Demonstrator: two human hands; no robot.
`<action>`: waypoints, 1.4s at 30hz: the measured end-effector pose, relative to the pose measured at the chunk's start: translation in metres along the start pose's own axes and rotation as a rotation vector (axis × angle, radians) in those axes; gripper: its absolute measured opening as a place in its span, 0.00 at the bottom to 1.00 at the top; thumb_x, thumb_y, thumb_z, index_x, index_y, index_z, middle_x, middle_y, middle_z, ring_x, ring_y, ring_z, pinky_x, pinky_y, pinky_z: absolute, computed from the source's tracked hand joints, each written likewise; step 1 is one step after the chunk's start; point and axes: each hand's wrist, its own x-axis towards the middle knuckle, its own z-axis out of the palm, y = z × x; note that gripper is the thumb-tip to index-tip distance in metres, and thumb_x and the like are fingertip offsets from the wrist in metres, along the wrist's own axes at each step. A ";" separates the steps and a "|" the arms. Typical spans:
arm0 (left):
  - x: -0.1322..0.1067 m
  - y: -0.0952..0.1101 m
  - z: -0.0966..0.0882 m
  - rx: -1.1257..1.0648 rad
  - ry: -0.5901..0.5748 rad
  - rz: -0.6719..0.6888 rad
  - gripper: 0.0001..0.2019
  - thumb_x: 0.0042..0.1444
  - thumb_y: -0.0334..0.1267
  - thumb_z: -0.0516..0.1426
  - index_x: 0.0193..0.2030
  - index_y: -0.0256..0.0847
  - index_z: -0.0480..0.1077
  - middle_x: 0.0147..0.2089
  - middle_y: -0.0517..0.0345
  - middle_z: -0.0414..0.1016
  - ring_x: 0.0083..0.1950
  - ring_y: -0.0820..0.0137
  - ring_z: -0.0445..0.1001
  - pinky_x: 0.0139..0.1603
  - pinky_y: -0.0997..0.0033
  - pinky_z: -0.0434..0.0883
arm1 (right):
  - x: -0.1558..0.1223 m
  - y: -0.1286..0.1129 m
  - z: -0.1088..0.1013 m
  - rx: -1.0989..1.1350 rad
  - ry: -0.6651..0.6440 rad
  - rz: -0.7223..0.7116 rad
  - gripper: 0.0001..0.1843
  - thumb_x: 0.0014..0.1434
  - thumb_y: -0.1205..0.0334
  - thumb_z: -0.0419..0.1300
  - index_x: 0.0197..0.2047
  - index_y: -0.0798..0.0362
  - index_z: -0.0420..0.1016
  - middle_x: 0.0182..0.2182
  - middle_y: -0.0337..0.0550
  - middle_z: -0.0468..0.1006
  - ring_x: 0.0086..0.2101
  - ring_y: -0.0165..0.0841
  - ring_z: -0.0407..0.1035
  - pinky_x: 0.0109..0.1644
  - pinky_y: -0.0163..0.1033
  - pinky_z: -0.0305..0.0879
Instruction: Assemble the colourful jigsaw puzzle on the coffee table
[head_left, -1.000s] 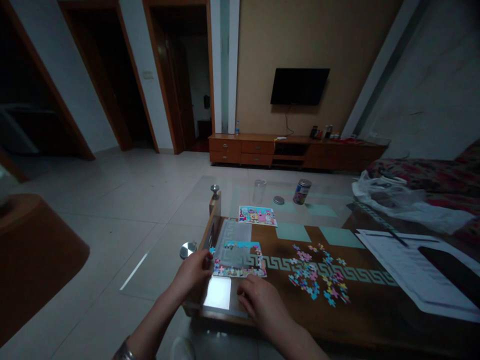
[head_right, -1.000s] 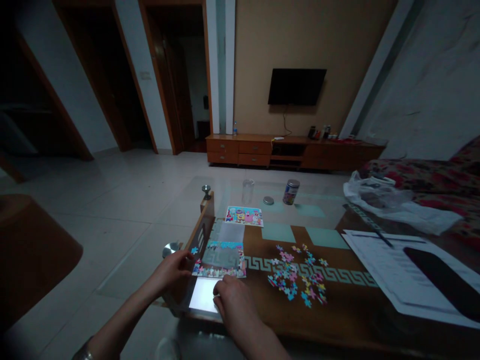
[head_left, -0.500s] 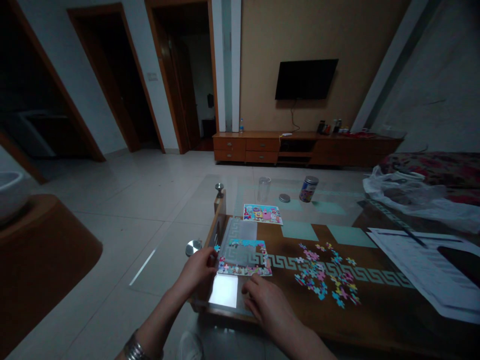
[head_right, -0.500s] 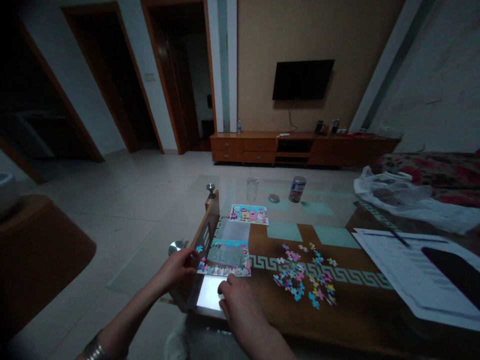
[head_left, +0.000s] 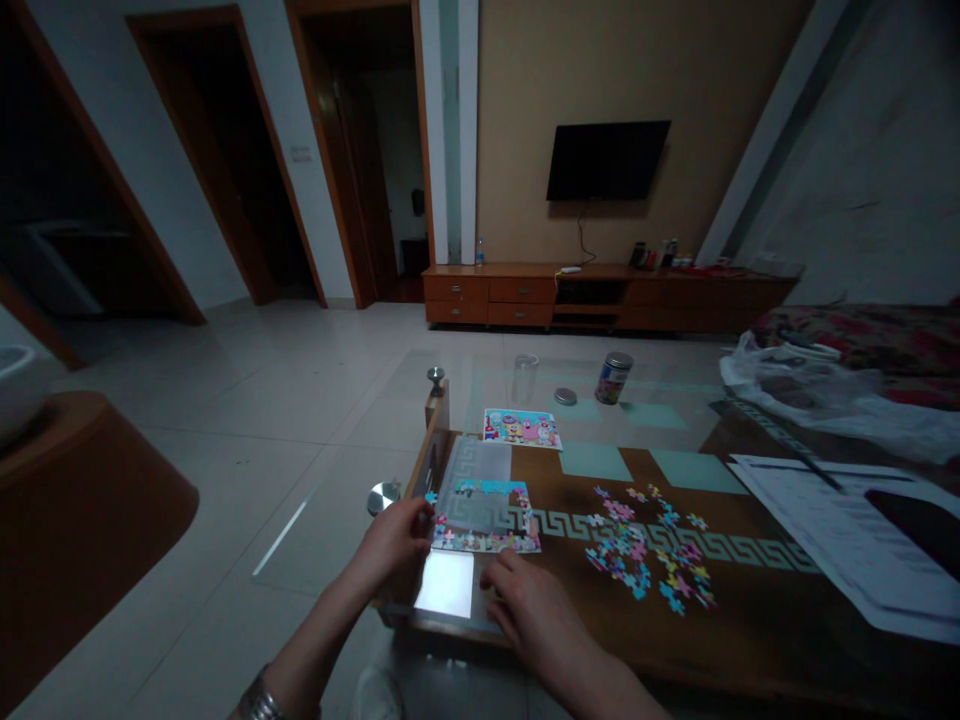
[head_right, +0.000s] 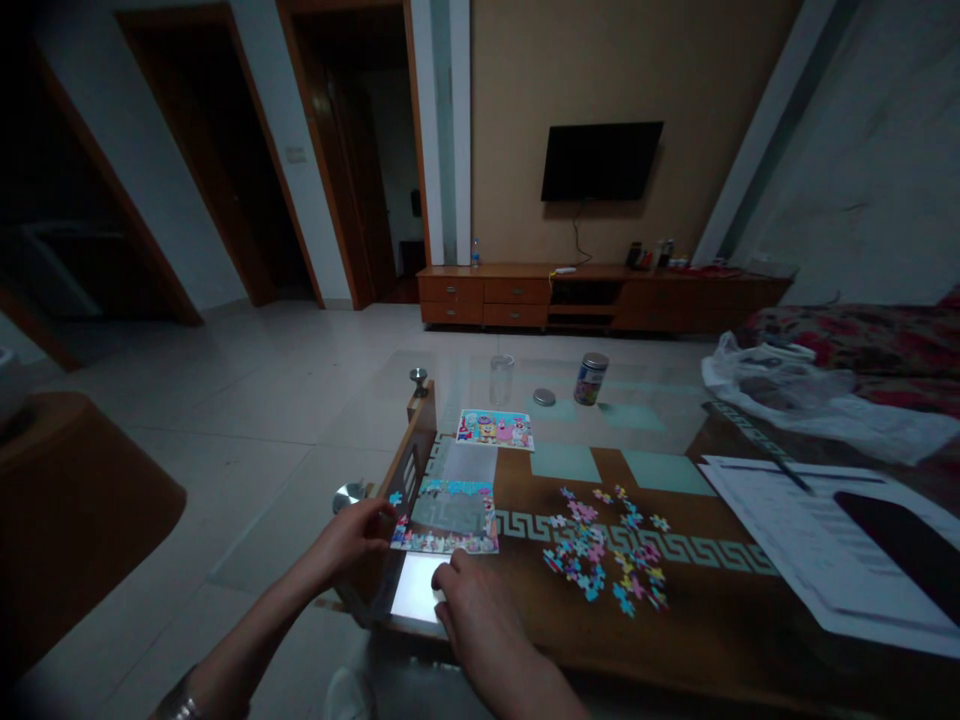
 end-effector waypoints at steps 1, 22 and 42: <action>0.000 0.001 0.000 0.000 -0.004 -0.004 0.17 0.41 0.29 0.57 0.42 0.40 0.71 0.40 0.56 0.75 0.42 0.64 0.71 0.41 0.69 0.64 | 0.000 0.000 0.000 0.001 -0.003 0.005 0.14 0.52 0.73 0.54 0.41 0.52 0.74 0.42 0.46 0.75 0.40 0.37 0.70 0.40 0.38 0.62; 0.001 0.000 0.000 0.000 -0.017 0.007 0.16 0.44 0.29 0.58 0.42 0.41 0.70 0.42 0.56 0.75 0.43 0.66 0.71 0.43 0.71 0.65 | 0.001 0.001 0.003 -0.005 0.036 -0.015 0.14 0.51 0.75 0.54 0.38 0.53 0.74 0.40 0.46 0.76 0.38 0.38 0.71 0.38 0.38 0.61; 0.001 0.000 0.000 -0.002 -0.012 0.013 0.15 0.43 0.30 0.57 0.41 0.40 0.71 0.39 0.56 0.75 0.40 0.65 0.71 0.40 0.69 0.64 | 0.000 -0.003 -0.002 -0.018 0.016 -0.003 0.14 0.52 0.75 0.55 0.40 0.53 0.75 0.41 0.46 0.76 0.39 0.39 0.72 0.40 0.39 0.63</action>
